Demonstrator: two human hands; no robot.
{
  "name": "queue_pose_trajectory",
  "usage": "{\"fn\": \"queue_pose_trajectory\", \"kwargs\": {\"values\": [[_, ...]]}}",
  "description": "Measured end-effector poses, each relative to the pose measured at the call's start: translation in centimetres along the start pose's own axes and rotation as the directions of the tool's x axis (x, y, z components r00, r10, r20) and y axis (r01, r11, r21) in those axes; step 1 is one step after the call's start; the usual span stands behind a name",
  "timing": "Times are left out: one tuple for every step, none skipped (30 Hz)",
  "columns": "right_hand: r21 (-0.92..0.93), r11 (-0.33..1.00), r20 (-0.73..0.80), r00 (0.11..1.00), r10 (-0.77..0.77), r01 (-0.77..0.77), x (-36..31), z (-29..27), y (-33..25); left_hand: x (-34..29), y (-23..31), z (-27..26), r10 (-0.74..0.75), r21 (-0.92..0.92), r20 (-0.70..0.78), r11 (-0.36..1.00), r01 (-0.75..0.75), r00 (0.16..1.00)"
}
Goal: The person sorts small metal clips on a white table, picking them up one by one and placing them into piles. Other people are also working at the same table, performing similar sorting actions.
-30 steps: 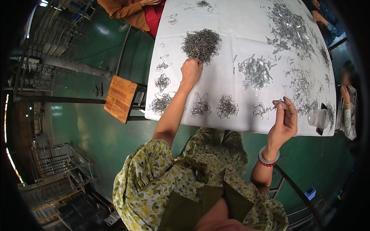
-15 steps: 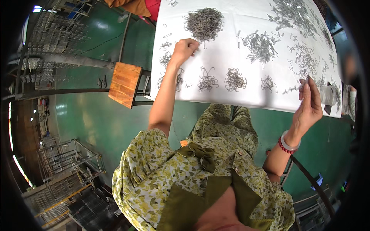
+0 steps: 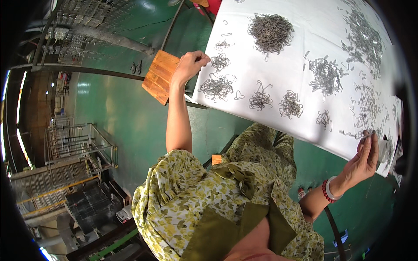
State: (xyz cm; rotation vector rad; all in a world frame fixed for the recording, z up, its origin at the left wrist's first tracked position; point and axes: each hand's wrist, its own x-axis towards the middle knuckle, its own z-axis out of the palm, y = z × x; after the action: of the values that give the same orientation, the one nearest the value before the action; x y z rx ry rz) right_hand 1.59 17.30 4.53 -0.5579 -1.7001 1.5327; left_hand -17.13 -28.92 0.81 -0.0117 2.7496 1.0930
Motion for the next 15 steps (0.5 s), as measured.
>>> {"fn": "queue_pose_trajectory", "kwargs": {"values": [[0.001,1.000,0.007,1.000,-0.010,0.010,0.1,0.1,0.0,-0.3,-0.8,-0.3,-0.006,0.021,0.007,1.000,0.006,1.000],[0.001,1.000,0.013,1.000,-0.020,0.020,0.2,0.3,-0.2,-0.7,-1.4,-0.4,-0.040,0.040,0.019,0.998,0.039,0.999],[-0.004,1.000,-0.006,1.000,-0.013,0.013,0.1,0.7,-0.5,-1.1,-1.8,-0.4,-0.074,0.059,0.032,0.996,0.072,0.997],[0.004,1.000,0.003,1.000,-0.016,0.016,0.2,0.8,-0.5,-1.5,-2.2,-0.3,-0.105,0.077,0.047,0.992,0.101,0.993],[0.012,1.000,0.012,1.000,-0.020,0.020,0.4,0.8,-0.5,-1.7,-2.6,0.0,-0.116,0.073,0.012,0.991,0.115,0.993],[0.019,1.000,0.020,1.000,-0.024,0.024,0.4,0.8,-0.5,-1.5,-3.0,0.4,-0.123,0.086,-0.058,0.988,0.128,0.991],[0.015,1.000,0.023,1.000,-0.013,0.012,0.5,1.1,-0.8,-1.4,-3.4,0.9,-0.131,0.097,-0.130,0.985,0.145,0.983],[0.007,1.000,0.021,1.000,-0.017,0.016,0.6,1.3,-1.0,-1.0,-3.9,1.7,-0.132,0.106,-0.197,0.982,0.155,0.972],[-0.002,1.000,0.018,1.000,-0.020,0.020,0.6,1.4,-1.1,-0.2,-4.4,2.5,-0.101,0.095,-0.231,0.988,0.126,0.968],[-0.010,1.000,0.020,1.000,-0.023,0.023,0.7,1.5,-1.2,0.6,-5.1,3.4,-0.090,0.111,-0.246,0.987,0.120,0.965],[-0.005,1.000,0.027,0.999,-0.027,0.027,0.8,1.4,-1.2,1.5,-5.6,4.2,-0.075,0.128,-0.260,0.986,0.111,0.963],[-0.001,1.000,0.034,0.999,-0.031,0.031,0.9,1.2,-1.0,2.1,-6.0,4.9,-0.059,0.146,-0.273,0.984,0.102,0.960],[-0.001,0.999,0.034,0.999,-0.037,0.037,1.0,1.0,-0.9,2.5,-5.8,5.5,0.000,0.180,-0.323,0.982,0.061,0.946],[-0.006,0.999,0.026,0.999,-0.045,0.045,0.9,0.8,-0.8,2.8,-5.7,5.8,0.004,0.164,-0.343,0.985,0.056,0.939],[-0.010,0.999,0.017,0.999,-0.051,0.052,0.9,0.7,-0.7,3.1,-5.6,6.0,0.006,0.149,-0.362,0.988,0.051,0.932]]}}
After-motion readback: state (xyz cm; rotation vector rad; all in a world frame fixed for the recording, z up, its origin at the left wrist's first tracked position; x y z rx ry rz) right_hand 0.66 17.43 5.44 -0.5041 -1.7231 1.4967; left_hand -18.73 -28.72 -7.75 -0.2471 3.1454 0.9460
